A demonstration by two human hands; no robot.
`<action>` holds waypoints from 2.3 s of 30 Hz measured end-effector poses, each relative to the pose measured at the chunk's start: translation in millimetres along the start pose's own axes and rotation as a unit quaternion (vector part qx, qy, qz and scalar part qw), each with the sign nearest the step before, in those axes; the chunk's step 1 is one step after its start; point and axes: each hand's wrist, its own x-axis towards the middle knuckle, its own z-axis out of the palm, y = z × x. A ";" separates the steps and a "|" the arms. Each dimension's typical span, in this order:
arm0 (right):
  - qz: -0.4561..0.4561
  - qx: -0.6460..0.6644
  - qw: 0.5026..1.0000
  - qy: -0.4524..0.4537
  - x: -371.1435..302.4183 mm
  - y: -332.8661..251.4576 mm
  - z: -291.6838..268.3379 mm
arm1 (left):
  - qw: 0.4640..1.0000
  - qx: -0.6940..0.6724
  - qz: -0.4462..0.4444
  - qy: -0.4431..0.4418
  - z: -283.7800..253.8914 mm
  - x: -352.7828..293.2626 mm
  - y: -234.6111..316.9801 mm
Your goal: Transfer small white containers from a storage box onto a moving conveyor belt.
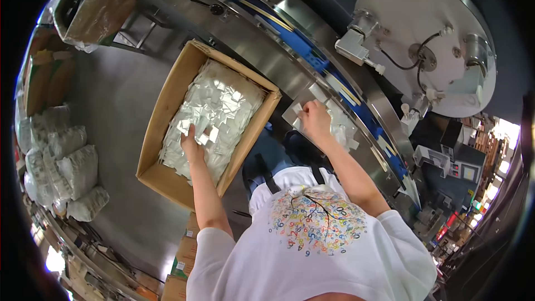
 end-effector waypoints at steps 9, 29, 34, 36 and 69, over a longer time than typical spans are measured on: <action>-0.032 -0.042 0.995 0.079 131.1 -2.2 -72.1 | 0.946 0.099 -0.110 -0.289 115.1 -117.9 27.7; 0.001 0.125 0.947 0.297 73.0 35.7 -33.5 | 0.906 0.231 0.020 -0.355 189.3 -160.2 -27.4; -0.029 0.318 0.947 0.031 32.4 -0.7 -50.4 | 0.843 0.379 0.056 -0.378 198.0 -172.4 -15.0; 0.090 0.374 0.923 0.006 58.3 1.6 -51.9 | 0.902 0.233 0.013 -0.364 191.8 -160.7 -30.1; 0.204 -0.197 0.956 -0.070 -103.8 243.3 -132.4 | 0.806 0.203 -0.245 -0.500 227.6 -195.3 -62.4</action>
